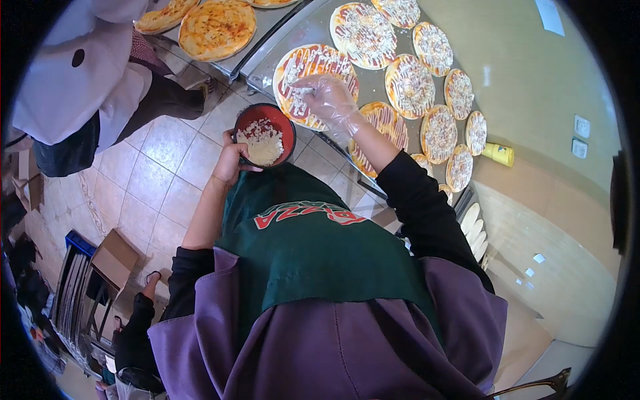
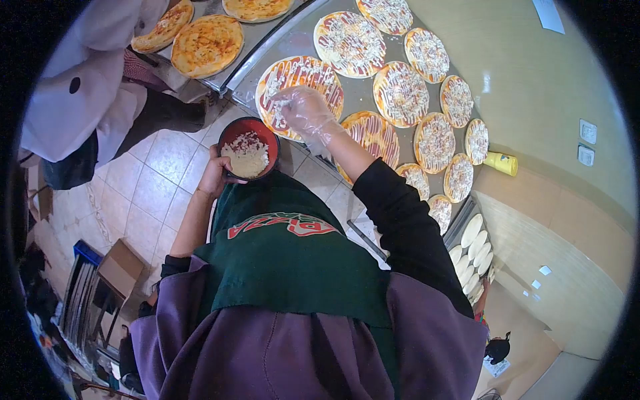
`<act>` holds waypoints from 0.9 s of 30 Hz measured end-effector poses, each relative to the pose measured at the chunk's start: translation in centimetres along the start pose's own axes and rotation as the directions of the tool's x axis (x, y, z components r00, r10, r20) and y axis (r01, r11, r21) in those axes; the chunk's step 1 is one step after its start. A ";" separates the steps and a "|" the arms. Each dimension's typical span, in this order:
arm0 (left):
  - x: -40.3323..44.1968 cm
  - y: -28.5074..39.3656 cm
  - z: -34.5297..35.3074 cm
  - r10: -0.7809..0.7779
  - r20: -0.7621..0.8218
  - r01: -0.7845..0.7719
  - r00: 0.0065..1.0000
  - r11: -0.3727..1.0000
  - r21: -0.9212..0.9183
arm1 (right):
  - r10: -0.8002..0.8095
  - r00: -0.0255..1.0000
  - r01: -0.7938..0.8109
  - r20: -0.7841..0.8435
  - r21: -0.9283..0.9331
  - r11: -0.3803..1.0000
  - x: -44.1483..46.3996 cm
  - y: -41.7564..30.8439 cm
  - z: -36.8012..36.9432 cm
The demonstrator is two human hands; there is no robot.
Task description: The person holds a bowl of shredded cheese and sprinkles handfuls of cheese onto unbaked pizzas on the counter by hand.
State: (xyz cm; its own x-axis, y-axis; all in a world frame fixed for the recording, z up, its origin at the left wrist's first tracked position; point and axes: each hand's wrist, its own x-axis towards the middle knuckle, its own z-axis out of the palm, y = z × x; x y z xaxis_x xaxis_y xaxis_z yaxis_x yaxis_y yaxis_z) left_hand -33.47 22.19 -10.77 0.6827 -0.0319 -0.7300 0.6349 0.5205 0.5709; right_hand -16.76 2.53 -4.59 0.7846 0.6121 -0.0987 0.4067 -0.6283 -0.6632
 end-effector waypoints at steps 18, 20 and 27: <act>-0.7 -1.6 2.0 -0.108 0.079 0.109 0.991 0.994 -0.012 | -0.172 0.968 0.205 0.180 -0.184 0.961 -4.2 2.5 -1.6; -0.6 -1.8 2.2 -0.119 0.067 0.120 0.991 0.993 -0.003 | -0.178 0.967 0.218 0.185 -0.227 0.949 -4.3 2.9 -1.6; -0.5 -2.7 2.4 -0.105 0.060 0.107 0.993 0.994 -0.026 | -0.002 0.996 0.012 0.094 -0.113 0.994 -4.8 2.7 -2.5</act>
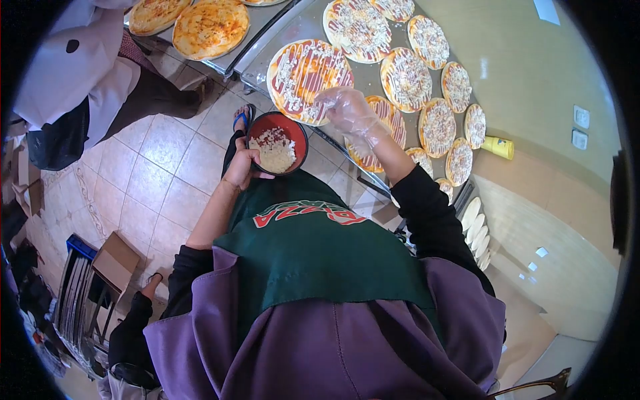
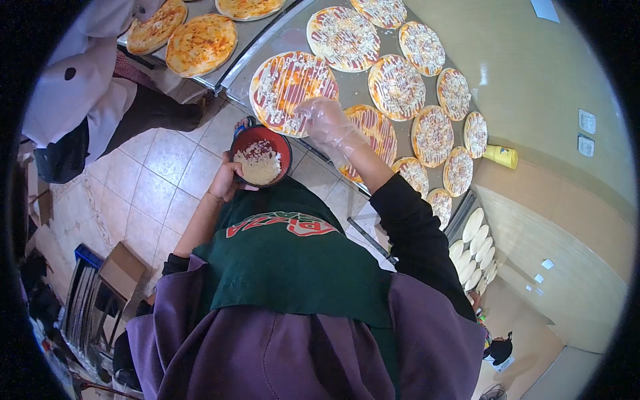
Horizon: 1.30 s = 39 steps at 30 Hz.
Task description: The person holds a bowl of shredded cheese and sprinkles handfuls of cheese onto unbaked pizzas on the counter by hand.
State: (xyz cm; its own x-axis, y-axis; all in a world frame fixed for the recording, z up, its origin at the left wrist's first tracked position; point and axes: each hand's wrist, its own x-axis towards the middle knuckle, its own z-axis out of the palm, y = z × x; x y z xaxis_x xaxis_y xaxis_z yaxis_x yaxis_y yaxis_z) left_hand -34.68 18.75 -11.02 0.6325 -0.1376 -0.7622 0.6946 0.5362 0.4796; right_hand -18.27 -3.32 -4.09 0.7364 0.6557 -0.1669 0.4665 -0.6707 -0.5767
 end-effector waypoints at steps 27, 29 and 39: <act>-3.6 3.4 -3.6 0.251 -0.210 -0.268 0.945 0.962 -0.057 | -0.175 0.958 0.159 -0.229 -0.084 0.984 10.3 1.2 -0.8; -3.8 3.9 -3.6 0.289 -0.217 -0.309 0.932 0.949 -0.063 | -0.161 0.957 0.146 -0.241 -0.076 0.986 9.8 1.1 -1.5; -4.7 8.7 -0.1 0.453 -0.120 -0.462 0.884 0.884 -0.067 | 0.110 0.933 0.019 -0.341 0.353 0.935 8.7 -0.6 -1.6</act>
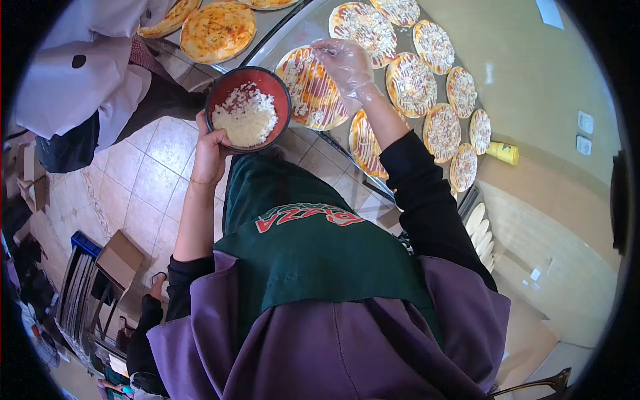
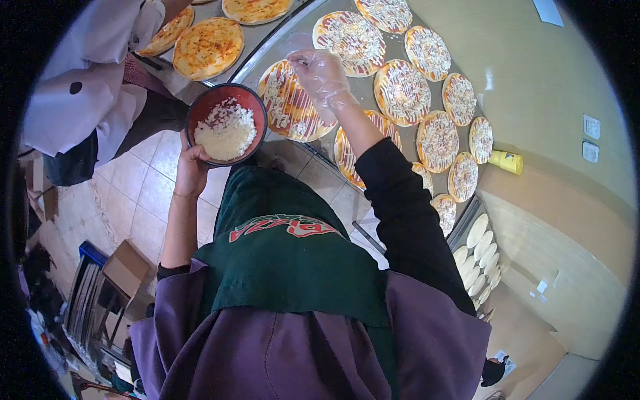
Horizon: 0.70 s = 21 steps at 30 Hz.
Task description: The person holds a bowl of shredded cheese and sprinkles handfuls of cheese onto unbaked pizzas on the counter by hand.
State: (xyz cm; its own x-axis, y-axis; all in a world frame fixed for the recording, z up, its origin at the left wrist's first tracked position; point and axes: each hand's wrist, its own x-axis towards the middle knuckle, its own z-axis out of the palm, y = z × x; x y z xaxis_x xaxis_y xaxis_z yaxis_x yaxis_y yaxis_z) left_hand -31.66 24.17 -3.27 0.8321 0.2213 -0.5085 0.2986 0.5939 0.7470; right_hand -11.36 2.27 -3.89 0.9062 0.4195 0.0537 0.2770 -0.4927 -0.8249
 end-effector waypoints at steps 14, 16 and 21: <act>5.1 2.3 6.4 -0.299 0.331 0.214 0.895 0.939 0.268 | -0.192 0.945 0.256 0.264 -0.237 0.937 -4.9 -6.9 3.0; 5.6 3.4 7.2 -0.373 0.365 0.285 0.853 0.919 0.274 | -0.242 0.934 0.308 0.261 -0.250 0.918 -5.5 -6.3 2.6; 7.4 4.5 7.9 -0.341 0.420 0.200 0.841 0.918 0.344 | -0.046 0.905 0.268 0.422 -0.486 0.832 -5.1 -6.5 0.4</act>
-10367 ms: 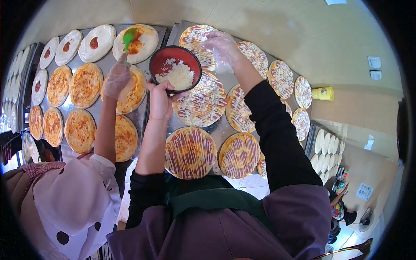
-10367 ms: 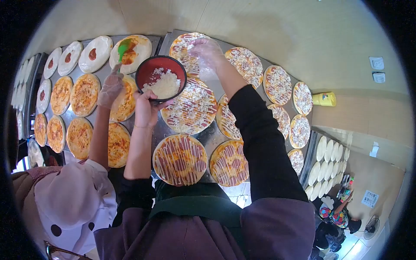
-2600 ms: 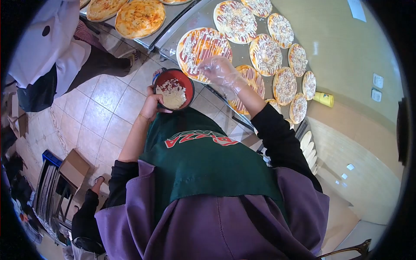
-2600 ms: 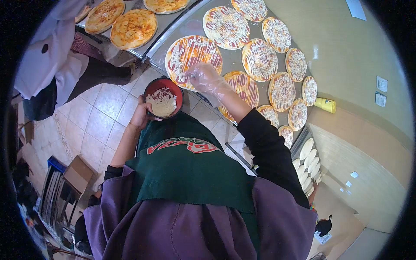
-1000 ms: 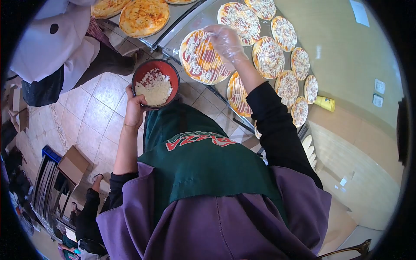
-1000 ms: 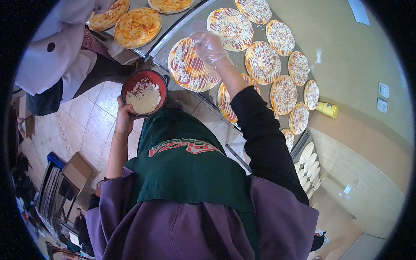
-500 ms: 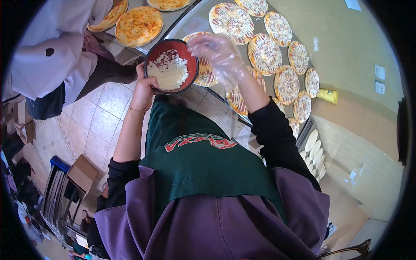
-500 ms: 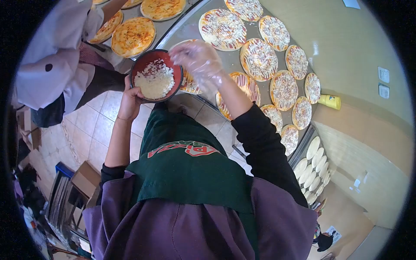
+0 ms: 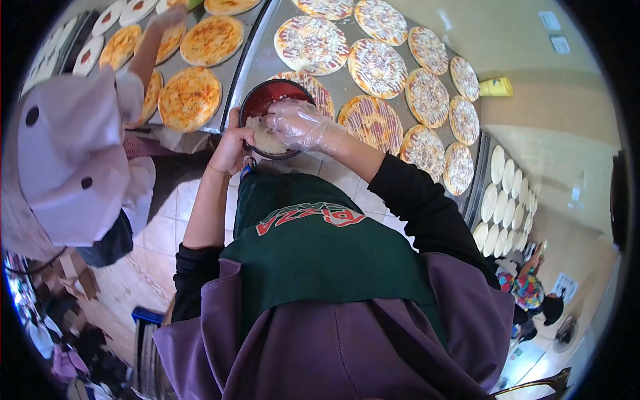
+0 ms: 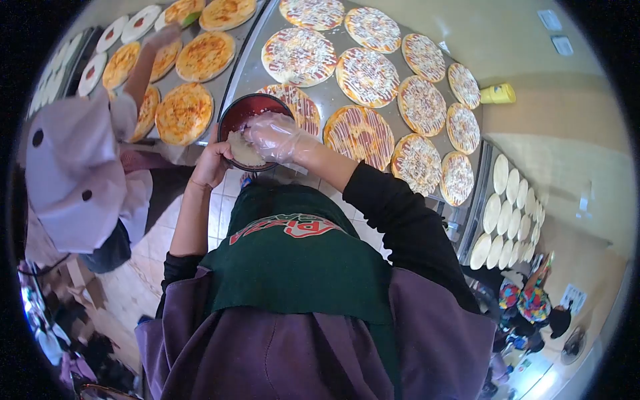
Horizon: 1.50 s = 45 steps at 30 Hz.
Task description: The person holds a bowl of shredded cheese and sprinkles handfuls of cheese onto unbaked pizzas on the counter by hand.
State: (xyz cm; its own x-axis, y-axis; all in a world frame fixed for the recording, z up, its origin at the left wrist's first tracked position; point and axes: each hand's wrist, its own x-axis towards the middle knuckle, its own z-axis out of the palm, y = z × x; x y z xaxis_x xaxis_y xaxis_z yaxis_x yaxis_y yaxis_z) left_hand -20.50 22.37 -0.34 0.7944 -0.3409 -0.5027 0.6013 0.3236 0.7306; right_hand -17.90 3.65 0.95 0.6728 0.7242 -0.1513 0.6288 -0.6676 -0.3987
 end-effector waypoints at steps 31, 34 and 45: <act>5.5 4.4 -7.6 0.195 -0.139 -0.199 0.971 0.980 -0.016 | 0.814 0.581 -0.285 -0.005 0.936 0.209 -2.4 4.5 6.0; 4.5 4.6 -7.8 0.162 -0.140 -0.172 0.977 0.983 -0.059 | 0.819 0.574 -0.390 -0.011 0.876 0.285 -1.3 5.2 6.4; 2.1 4.0 -8.9 0.119 -0.183 -0.143 0.976 0.982 -0.125 | 0.856 0.477 -0.549 -0.201 0.693 0.468 -0.3 8.1 4.3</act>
State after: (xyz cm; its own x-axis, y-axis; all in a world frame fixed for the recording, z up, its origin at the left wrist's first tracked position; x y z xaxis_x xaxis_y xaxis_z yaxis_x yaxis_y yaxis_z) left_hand -15.66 30.84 -2.64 0.8627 -0.1324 -0.4881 0.4871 0.4769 0.7316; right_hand -14.69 -1.25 -6.09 0.9372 -0.2610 -0.2315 -0.3447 -0.5899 -0.7302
